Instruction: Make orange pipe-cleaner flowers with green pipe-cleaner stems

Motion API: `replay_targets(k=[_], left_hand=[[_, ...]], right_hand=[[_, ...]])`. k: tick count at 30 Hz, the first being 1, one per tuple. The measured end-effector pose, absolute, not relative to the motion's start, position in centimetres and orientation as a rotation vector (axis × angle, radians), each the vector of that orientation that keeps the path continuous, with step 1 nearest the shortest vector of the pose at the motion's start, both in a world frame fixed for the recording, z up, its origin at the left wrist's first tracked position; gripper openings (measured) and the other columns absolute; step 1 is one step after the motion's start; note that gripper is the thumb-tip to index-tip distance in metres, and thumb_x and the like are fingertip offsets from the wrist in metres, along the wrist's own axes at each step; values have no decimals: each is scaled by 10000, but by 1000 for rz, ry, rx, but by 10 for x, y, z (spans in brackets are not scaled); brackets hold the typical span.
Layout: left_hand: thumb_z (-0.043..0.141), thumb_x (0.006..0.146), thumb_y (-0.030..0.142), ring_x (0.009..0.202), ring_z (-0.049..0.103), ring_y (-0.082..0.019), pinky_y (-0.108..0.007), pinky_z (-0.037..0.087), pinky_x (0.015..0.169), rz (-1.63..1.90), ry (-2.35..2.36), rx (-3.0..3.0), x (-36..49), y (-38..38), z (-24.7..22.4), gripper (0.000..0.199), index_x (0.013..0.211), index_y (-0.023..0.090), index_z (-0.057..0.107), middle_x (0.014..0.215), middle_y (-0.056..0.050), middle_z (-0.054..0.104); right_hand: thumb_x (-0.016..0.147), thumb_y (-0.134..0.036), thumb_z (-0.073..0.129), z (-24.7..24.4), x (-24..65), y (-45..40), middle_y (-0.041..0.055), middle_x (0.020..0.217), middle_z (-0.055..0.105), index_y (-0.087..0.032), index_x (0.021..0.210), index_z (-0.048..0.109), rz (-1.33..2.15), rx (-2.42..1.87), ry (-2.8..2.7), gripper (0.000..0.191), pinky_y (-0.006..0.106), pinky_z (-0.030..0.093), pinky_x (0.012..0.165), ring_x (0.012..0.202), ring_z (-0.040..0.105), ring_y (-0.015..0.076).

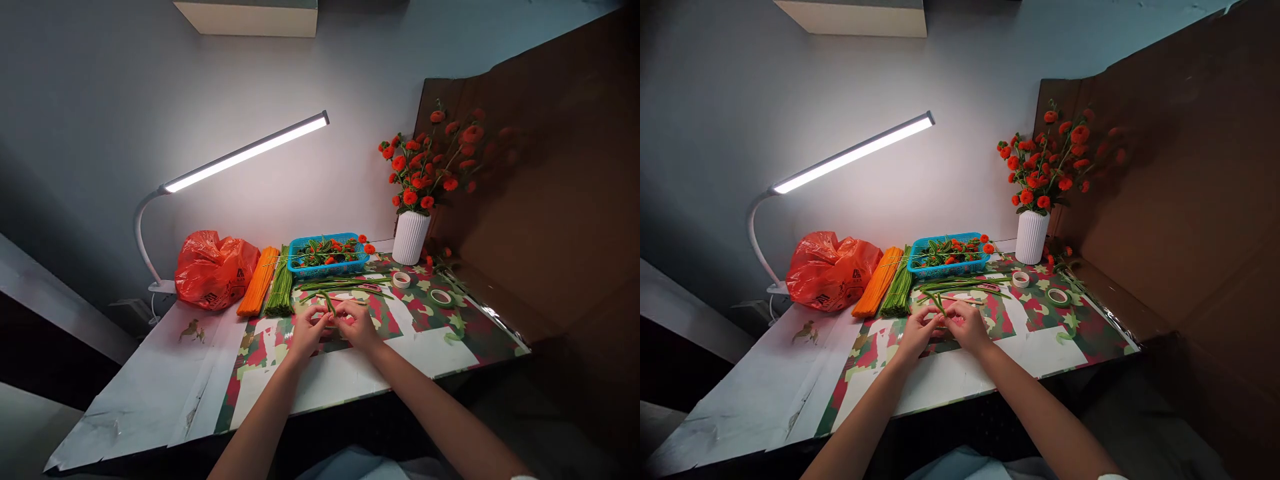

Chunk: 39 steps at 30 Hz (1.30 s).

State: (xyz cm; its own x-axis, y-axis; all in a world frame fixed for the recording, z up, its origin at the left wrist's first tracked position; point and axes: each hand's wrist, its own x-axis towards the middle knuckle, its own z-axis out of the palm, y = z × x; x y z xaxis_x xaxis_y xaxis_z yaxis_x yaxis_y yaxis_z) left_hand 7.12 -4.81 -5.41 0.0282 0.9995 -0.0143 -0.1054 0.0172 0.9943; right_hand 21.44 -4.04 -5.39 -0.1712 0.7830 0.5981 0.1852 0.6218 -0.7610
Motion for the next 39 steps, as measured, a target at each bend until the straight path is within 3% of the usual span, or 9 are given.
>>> replay_targets(k=[8, 16, 21, 30, 36, 39], left_hand=[[808, 550, 368, 827, 663, -219, -301, 563, 640, 1278, 991, 1256, 71, -46, -54, 305, 733, 142, 716, 1100, -124, 624], [845, 455, 352, 769, 663, -202, -291, 558, 637, 1338, 1045, 1177, 70, -44, -57, 304, 606, 131, 702, 989, -113, 647], [825, 481, 419, 725, 658, -176, -267, 550, 609, 1306, 1087, 1163, 70, -46, -53, 355, 657, 133, 710, 1012, -111, 649], [819, 520, 390, 673, 635, -143, -244, 544, 614, 1292, 1081, 1063, 67, -46, -53, 346, 711, 131, 691, 803, -46, 656], [824, 500, 407, 708, 638, -152, -249, 546, 621, 1284, 1088, 1060, 69, -47, -52, 367, 693, 126, 687, 854, -54, 657], [825, 491, 423, 716, 648, -168, -271, 553, 639, 1314, 1111, 1037, 71, -47, -51, 385, 707, 134, 691, 829, -50, 667]], right_hand=[[763, -291, 633, -60, 213, -37, 16, 692, 666, -184, 739, 663, 851, -919, -1442, 113, 254, 473, 539, 576, 593, 149], [742, -345, 655, -58, 213, -37, 30, 677, 677, -172, 719, 647, 906, -942, -1382, 175, 263, 492, 547, 586, 628, 167], [724, -352, 676, -56, 212, -40, 42, 708, 697, -179, 725, 647, 947, -924, -1358, 175, 290, 530, 581, 627, 662, 192], [748, -302, 678, -58, 215, -42, 26, 684, 684, -196, 713, 688, 786, -918, -1626, 113, 280, 492, 625, 676, 609, 172], [691, -357, 716, -62, 212, -38, 22, 669, 675, -173, 836, 650, 969, -925, -1403, 244, 254, 468, 547, 606, 612, 159], [680, -342, 723, -63, 209, -40, 25, 642, 664, -174, 753, 644, 851, -999, -1332, 200, 264, 471, 548, 599, 607, 164]])
